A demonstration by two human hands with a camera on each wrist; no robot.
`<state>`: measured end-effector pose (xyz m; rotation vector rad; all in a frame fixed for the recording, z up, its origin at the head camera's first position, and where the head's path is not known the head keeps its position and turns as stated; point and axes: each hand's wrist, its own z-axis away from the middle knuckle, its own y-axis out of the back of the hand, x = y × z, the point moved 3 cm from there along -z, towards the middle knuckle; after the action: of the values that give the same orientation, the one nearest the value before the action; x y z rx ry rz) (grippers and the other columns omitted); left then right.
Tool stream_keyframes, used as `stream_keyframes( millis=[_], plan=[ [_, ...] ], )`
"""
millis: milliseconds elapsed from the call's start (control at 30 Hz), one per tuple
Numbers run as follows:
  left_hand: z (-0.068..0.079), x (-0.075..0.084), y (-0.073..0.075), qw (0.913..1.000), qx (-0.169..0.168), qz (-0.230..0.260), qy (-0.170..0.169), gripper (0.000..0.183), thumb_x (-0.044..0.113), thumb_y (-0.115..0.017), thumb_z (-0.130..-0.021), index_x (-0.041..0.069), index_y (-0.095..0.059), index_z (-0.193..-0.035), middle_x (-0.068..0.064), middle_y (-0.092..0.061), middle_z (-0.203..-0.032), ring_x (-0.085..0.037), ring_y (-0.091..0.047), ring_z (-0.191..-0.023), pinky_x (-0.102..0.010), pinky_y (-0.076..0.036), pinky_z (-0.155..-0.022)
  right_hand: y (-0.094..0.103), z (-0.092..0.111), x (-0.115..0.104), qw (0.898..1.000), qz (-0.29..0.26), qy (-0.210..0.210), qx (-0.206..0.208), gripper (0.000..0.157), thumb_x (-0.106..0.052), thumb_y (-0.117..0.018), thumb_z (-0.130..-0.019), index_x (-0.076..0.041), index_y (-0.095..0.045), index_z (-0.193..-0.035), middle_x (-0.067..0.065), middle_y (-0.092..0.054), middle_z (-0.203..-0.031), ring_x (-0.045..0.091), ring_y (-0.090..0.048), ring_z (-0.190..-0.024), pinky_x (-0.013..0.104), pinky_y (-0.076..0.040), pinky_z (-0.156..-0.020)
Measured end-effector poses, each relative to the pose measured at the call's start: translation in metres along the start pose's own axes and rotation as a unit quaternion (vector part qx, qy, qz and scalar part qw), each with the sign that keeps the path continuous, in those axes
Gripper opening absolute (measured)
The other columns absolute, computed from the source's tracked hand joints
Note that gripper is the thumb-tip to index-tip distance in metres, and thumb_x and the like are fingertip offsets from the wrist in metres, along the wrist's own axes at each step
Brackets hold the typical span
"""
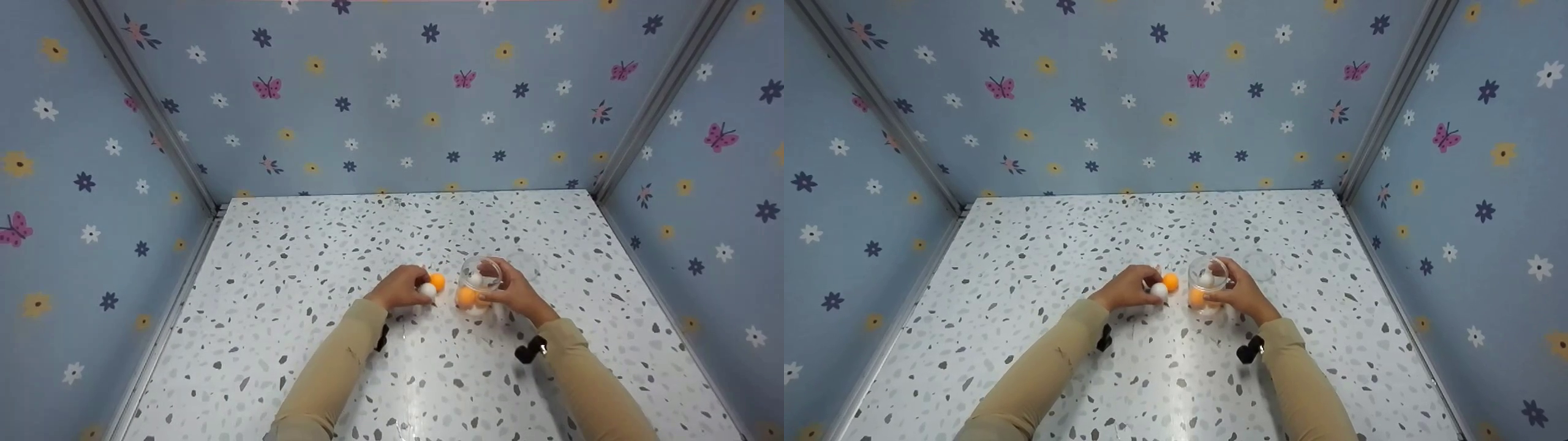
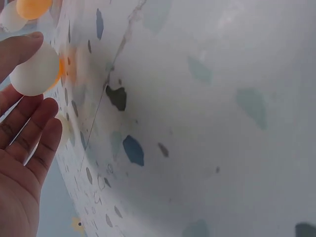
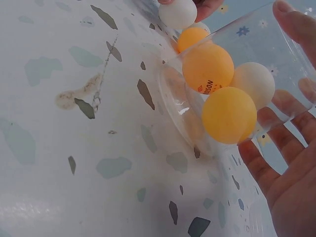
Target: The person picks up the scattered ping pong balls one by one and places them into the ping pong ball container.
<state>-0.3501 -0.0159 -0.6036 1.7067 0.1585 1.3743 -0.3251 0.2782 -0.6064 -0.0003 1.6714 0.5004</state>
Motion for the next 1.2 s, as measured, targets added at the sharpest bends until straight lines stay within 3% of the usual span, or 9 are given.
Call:
stream_keyframes(
  millis=[300, 667, 900, 1200],
  plan=[
    [0.002, 0.002, 0.012, 0.9999, 0.007, -0.001, -0.011, 0.04, 0.022, -0.089, -0.089, 0.007, -0.076, -0.125, -0.007, -0.076, -0.119, -0.02, -0.067, -0.108, -0.041, -0.058, -0.103, 0.0, -0.001, 0.0, 1.0, 0.0, -0.004, 0.002, 0.081, 0.001, -0.088, -0.087, -0.002, -0.048, -0.158, 0.03, -0.058, -0.154, 0.049, -0.053, -0.144, 0.026, -0.053, -0.104],
    [0.004, 0.005, 0.022, 0.9996, 0.008, 0.018, -0.023, 0.034, 0.023, -0.086, -0.093, 0.009, -0.077, -0.121, -0.005, -0.077, -0.116, -0.016, -0.067, -0.102, -0.038, -0.059, -0.1, 0.0, -0.001, 0.0, 1.0, 0.007, -0.022, 0.0, 0.084, -0.004, -0.091, -0.086, -0.008, -0.049, -0.159, 0.025, -0.058, -0.156, 0.045, -0.053, -0.147, 0.048, -0.049, -0.115],
    [0.003, 0.011, 0.028, 0.9988, 0.021, 0.036, -0.025, 0.037, 0.017, -0.083, -0.093, 0.005, -0.076, -0.127, -0.008, -0.078, -0.117, -0.018, -0.067, -0.1, -0.038, -0.059, -0.094, 0.001, -0.001, -0.001, 1.0, 0.004, -0.002, -0.004, 0.083, -0.001, -0.088, -0.088, 0.001, -0.045, -0.159, 0.03, -0.056, -0.155, 0.05, -0.052, -0.145, 0.026, -0.052, -0.103],
    [0.004, 0.018, 0.034, 0.9977, 0.023, 0.059, -0.024, 0.045, 0.013, -0.079, -0.094, 0.004, -0.072, -0.138, -0.011, -0.076, -0.122, -0.018, -0.071, -0.099, -0.037, -0.063, -0.09, 0.001, -0.001, 0.002, 1.0, 0.007, -0.005, 0.004, 0.086, -0.002, -0.09, -0.086, 0.002, -0.044, -0.159, 0.03, -0.058, -0.154, 0.049, -0.053, -0.145, 0.047, -0.051, -0.113]
  ],
)
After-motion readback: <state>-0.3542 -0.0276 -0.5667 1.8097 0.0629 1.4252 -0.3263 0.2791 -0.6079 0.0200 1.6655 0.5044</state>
